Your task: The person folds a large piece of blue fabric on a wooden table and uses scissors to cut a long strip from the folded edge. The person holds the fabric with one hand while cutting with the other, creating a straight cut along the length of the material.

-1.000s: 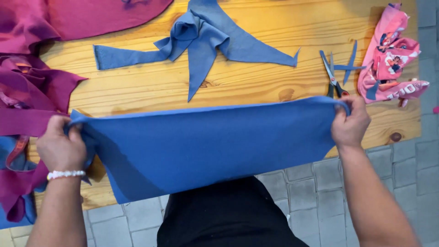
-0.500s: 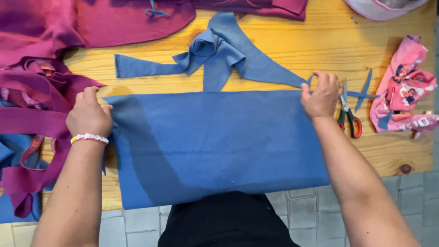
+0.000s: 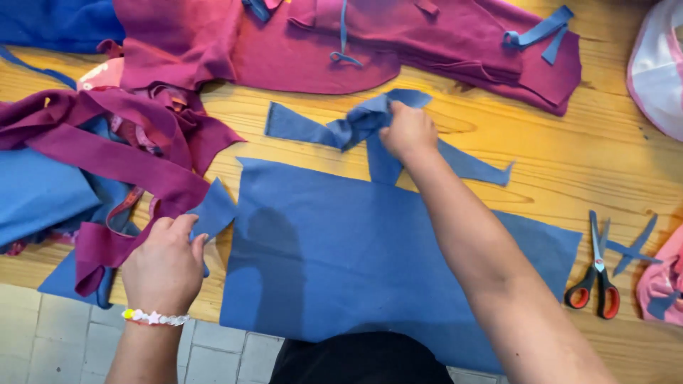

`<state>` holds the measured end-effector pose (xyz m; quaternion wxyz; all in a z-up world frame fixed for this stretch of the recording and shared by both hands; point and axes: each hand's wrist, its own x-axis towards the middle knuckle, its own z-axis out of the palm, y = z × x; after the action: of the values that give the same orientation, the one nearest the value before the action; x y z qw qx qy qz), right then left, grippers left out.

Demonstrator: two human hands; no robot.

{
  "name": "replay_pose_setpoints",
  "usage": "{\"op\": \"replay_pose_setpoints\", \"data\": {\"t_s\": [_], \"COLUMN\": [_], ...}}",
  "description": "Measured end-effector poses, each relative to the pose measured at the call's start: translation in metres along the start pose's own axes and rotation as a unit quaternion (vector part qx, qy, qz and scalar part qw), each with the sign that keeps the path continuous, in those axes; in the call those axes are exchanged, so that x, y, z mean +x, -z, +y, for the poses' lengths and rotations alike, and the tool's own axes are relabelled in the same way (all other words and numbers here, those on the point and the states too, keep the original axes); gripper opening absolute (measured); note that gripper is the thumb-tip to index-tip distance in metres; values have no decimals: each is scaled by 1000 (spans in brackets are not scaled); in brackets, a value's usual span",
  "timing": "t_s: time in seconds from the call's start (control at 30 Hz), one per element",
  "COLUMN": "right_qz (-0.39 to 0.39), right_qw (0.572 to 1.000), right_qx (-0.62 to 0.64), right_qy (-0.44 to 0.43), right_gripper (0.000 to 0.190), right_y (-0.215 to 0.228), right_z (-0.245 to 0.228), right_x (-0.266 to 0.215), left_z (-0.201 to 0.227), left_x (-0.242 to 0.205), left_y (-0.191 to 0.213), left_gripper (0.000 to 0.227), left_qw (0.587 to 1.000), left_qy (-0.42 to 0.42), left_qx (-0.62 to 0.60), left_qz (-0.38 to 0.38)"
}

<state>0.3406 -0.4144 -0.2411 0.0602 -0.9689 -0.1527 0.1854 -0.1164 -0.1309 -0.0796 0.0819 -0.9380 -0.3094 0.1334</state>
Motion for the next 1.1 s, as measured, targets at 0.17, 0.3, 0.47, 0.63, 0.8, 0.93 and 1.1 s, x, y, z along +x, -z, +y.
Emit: {"op": "replay_pose_setpoints", "data": {"t_s": [0.17,0.3,0.47,0.63,0.8,0.93,1.1], "right_qz": [43,56,228,273,230,234,233], "right_qw": [872,817,905,959,969,970,968], "right_qx": [417,482,307,68,13,23,40], "right_qy": [251,312,188,-14,-90,-68,-82], "right_gripper": [56,72,48,88,108,105,103], "right_y": [48,60,-24,-86,-109,-104,-104], "right_z": [-157,-123,103,275,320,326,324], "right_x": [-73,-147,-239,-371,-385,-371,-368], "left_z": [54,101,111,120,130,132,129], "left_x": [19,30,45,25,26,39,49], "left_y": [7,7,-28,-55,-58,-67,-56], "left_gripper": [40,68,85,99,116,120,121], "left_qw": [987,974,975,985,984,984,977], "left_qy": [-45,-104,-99,-104,-69,-65,-75], "left_qx": [-47,-111,-119,-67,-49,-42,-67], "left_qz": [-144,-166,-159,-119,-155,-158,-188]}}
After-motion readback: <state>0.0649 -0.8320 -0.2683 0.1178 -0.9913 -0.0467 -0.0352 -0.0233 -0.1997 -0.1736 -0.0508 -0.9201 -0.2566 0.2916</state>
